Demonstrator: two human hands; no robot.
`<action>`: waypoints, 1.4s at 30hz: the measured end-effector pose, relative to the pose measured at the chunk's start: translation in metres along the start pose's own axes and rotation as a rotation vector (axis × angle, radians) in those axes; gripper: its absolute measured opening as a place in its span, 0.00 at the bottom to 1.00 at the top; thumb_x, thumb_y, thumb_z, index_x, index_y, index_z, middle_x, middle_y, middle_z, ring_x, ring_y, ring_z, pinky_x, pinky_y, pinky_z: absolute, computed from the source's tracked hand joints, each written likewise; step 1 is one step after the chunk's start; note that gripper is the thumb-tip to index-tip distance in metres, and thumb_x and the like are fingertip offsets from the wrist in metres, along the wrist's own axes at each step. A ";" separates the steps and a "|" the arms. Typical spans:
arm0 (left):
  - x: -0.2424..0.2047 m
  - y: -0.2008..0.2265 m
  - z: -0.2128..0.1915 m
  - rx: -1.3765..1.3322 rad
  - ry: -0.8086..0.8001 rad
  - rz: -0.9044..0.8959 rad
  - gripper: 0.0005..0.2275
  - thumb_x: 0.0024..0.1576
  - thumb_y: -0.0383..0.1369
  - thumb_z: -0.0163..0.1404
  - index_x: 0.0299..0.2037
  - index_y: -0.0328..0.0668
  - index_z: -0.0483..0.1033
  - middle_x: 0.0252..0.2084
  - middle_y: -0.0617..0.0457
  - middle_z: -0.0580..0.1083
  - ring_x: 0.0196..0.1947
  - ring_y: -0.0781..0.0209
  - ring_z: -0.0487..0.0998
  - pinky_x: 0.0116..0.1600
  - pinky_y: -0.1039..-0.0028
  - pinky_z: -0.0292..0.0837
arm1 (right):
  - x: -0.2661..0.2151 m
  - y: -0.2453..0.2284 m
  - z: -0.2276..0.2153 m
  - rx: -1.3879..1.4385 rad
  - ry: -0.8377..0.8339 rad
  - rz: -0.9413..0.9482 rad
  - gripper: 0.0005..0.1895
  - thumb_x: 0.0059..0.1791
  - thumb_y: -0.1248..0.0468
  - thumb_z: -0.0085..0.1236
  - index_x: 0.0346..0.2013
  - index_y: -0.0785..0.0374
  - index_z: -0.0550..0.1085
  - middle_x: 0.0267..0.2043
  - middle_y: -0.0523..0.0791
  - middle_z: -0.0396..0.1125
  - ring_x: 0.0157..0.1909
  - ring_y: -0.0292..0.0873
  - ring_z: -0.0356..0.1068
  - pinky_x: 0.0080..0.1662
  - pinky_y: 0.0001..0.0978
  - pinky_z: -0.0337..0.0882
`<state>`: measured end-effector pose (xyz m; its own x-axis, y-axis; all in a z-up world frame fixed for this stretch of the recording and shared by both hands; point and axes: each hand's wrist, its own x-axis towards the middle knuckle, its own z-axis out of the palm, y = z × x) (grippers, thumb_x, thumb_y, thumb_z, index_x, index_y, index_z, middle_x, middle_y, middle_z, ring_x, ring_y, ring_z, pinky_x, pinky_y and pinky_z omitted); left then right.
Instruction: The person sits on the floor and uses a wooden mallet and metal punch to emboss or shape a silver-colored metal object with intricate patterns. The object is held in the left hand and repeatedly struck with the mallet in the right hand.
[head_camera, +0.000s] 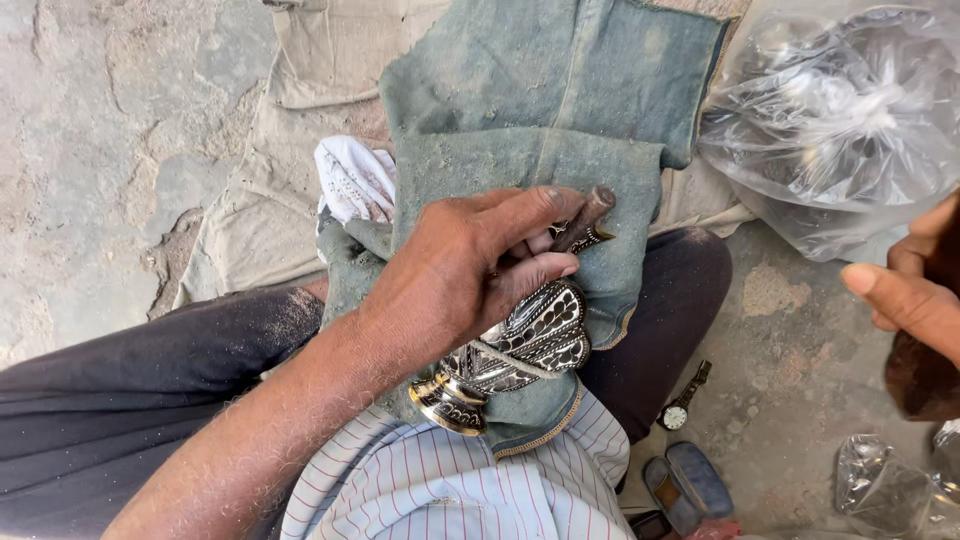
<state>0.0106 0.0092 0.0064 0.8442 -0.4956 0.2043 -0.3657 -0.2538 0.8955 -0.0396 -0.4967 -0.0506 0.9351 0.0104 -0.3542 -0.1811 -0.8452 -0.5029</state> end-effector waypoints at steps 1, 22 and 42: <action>0.002 0.000 0.000 -0.004 0.004 -0.003 0.18 0.61 0.33 0.58 0.59 0.39 0.72 0.39 0.49 0.78 0.35 0.62 0.82 0.38 0.70 0.80 | -0.001 -0.002 0.000 -0.011 0.008 0.009 0.20 0.57 0.55 0.60 0.32 0.65 0.64 0.19 0.49 0.59 0.19 0.43 0.66 0.29 0.35 0.75; -0.005 -0.004 0.015 0.007 0.120 -0.080 0.11 0.64 0.31 0.59 0.48 0.38 0.69 0.35 0.54 0.73 0.32 0.68 0.78 0.34 0.76 0.78 | -0.017 -0.122 -0.001 -0.347 0.042 -0.006 0.15 0.50 0.57 0.65 0.39 0.66 0.72 0.28 0.50 0.68 0.27 0.44 0.73 0.34 0.35 0.78; -0.001 -0.009 0.017 -0.099 0.294 0.027 0.16 0.62 0.37 0.60 0.58 0.44 0.74 0.41 0.56 0.78 0.38 0.63 0.85 0.43 0.74 0.84 | -0.024 -0.185 -0.019 -0.290 0.087 -0.046 0.12 0.45 0.69 0.71 0.36 0.69 0.75 0.27 0.49 0.68 0.26 0.44 0.71 0.30 0.36 0.76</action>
<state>0.0068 -0.0021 -0.0086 0.9170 -0.2363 0.3214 -0.3619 -0.1540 0.9194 -0.0226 -0.3506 0.0664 0.9651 0.0168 -0.2614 -0.0553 -0.9623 -0.2661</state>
